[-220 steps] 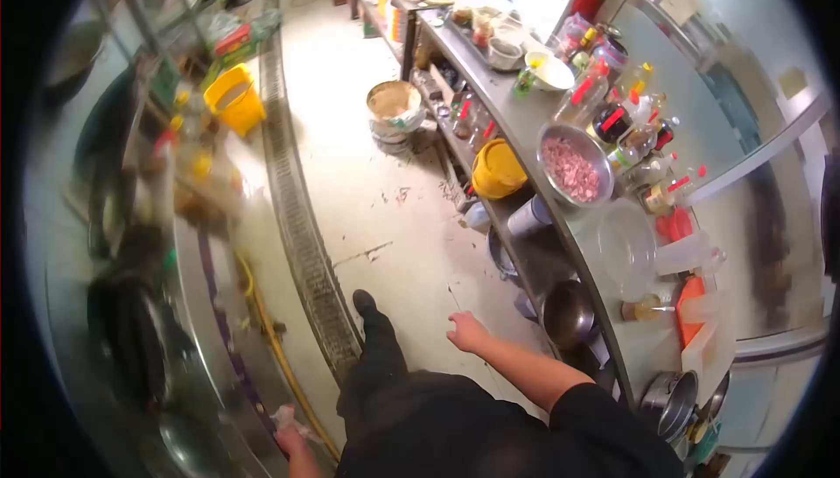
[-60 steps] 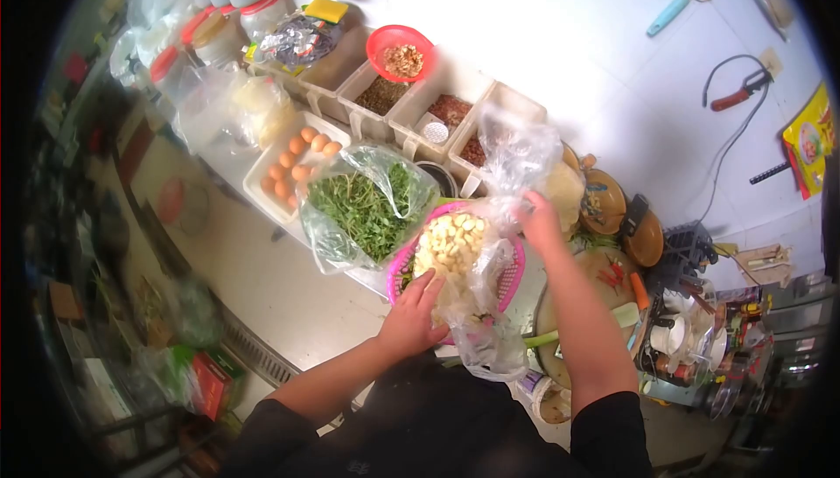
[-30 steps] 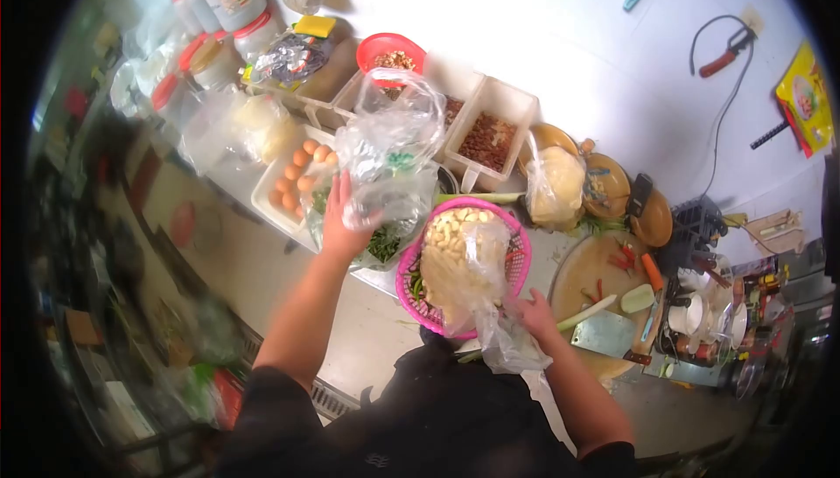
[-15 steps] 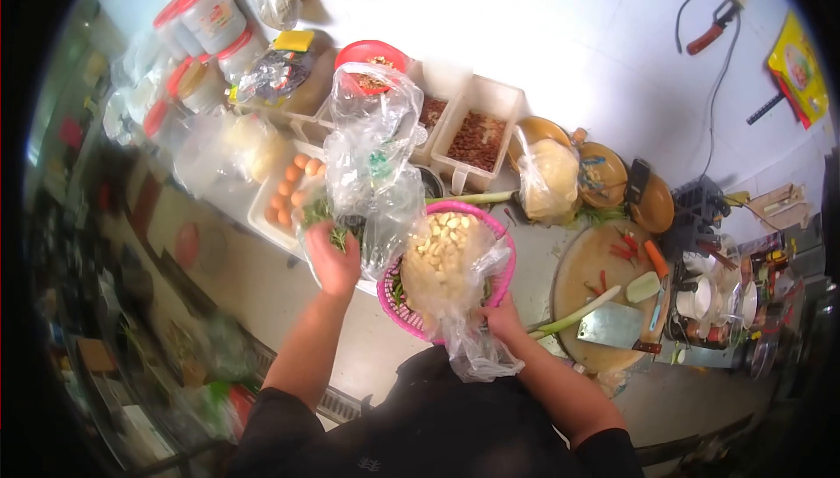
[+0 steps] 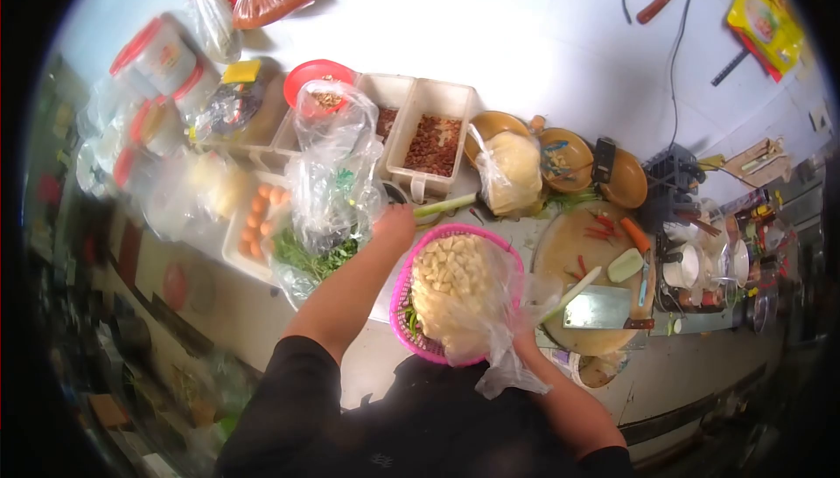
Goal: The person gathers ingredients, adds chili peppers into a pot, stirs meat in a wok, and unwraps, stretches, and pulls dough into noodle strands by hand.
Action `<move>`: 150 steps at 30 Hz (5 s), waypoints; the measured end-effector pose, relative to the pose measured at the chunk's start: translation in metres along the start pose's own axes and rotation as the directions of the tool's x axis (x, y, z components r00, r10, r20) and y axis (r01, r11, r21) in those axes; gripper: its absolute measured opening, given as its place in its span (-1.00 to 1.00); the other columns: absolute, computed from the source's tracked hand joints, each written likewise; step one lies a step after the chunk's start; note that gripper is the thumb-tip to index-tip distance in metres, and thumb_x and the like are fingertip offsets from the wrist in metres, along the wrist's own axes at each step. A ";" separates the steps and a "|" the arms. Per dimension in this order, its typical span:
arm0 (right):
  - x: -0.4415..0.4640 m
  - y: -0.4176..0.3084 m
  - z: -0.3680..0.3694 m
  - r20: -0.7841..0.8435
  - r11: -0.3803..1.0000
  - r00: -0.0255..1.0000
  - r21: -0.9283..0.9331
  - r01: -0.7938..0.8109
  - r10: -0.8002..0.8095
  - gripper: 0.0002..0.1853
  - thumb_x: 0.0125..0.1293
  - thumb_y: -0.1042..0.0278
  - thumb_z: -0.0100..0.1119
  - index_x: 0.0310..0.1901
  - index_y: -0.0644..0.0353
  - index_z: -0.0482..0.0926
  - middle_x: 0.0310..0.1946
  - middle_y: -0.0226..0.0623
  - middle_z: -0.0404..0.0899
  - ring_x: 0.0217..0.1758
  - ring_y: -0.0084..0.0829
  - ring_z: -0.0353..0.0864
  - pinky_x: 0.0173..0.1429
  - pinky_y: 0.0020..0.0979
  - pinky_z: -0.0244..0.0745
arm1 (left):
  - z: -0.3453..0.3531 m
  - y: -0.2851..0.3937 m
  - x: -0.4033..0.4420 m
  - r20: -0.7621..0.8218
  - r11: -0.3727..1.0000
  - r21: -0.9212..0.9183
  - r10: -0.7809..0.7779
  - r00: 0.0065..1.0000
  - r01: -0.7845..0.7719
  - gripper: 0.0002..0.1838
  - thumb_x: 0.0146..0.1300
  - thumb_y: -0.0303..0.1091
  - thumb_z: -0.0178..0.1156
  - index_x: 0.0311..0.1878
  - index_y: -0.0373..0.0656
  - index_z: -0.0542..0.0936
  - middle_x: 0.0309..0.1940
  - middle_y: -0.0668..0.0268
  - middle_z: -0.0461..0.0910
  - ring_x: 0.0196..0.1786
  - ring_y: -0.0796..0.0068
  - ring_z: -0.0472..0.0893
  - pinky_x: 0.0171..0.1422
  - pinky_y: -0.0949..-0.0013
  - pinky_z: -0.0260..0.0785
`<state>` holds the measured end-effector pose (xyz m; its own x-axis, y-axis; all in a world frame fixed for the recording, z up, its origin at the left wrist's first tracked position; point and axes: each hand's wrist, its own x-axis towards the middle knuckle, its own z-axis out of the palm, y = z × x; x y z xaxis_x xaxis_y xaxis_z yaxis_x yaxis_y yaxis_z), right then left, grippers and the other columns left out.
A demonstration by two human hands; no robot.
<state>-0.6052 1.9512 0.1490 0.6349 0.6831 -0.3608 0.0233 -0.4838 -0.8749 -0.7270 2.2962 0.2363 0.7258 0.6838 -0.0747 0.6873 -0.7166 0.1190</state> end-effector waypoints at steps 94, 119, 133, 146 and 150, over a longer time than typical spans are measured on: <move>0.098 -0.289 0.001 -0.149 0.780 0.856 -0.509 0.363 -0.496 -0.60 0.15 0.40 0.09 0.06 0.18 0.43 -0.39 0.04 0.58 -0.38 -0.01 0.60 -0.25 -0.12 0.48 | -0.130 -0.090 -0.126 -0.088 0.025 -0.995 -0.696 0.713 -0.098 -0.77 0.40 -0.35 -0.04 0.05 -0.21 0.41 0.05 0.15 0.46 0.11 0.29 0.47 0.16 0.19 0.40; 0.022 -0.003 -0.298 -0.555 0.659 0.638 0.746 0.097 0.534 -0.63 0.31 0.19 0.05 0.04 0.23 0.31 -0.43 -0.25 0.41 -0.61 -0.48 0.44 -0.64 -0.52 0.36 | -0.213 0.000 -0.142 -0.234 -0.023 -0.930 -0.733 0.639 -0.366 -0.66 0.45 -0.36 -0.11 0.15 -0.41 0.35 0.05 0.08 0.43 0.14 0.22 0.48 0.33 0.18 0.35; 0.235 -0.192 -0.022 0.089 0.624 0.824 -0.608 0.490 -0.560 -0.28 0.06 0.17 0.32 0.25 0.19 0.26 0.20 0.02 0.22 -0.04 -0.02 0.55 0.06 -0.15 0.47 | -0.163 -0.024 -0.344 -0.459 0.492 -0.854 -0.865 0.201 0.171 -0.86 0.09 -0.30 0.13 -0.44 -0.15 0.46 -0.50 0.39 0.35 -0.35 0.53 0.35 -0.21 0.39 0.18; 0.244 -0.250 -0.077 -0.112 0.861 0.854 -0.096 0.500 -0.508 -0.77 0.29 0.26 0.12 -0.33 0.29 0.60 -0.44 -0.17 0.59 -0.36 -0.37 0.54 -0.20 -0.36 0.40 | 0.037 0.041 -0.262 0.286 0.194 -0.666 -0.825 0.487 0.720 -0.53 0.08 -0.05 0.30 -0.08 -0.23 0.61 -0.41 0.00 0.61 -0.32 0.12 0.62 -0.17 0.21 0.42; 0.159 -0.306 -0.137 -0.170 0.834 0.935 0.424 0.354 -0.311 -0.76 0.36 0.26 0.04 -0.24 0.30 0.54 -0.39 -0.43 0.50 -0.35 -0.61 0.42 -0.24 -0.51 0.34 | 0.031 0.043 -0.226 0.191 0.233 -0.691 -0.854 0.483 0.684 -0.54 0.04 -0.07 0.33 -0.16 -0.29 0.61 -0.41 0.03 0.63 -0.35 0.16 0.64 -0.19 0.21 0.42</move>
<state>-0.4057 2.1335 0.4037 0.7177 0.6963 -0.0104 -0.0827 0.0704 -0.9941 -0.8605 2.1069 0.2280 -0.2310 0.9165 -0.3267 0.6377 0.3962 0.6606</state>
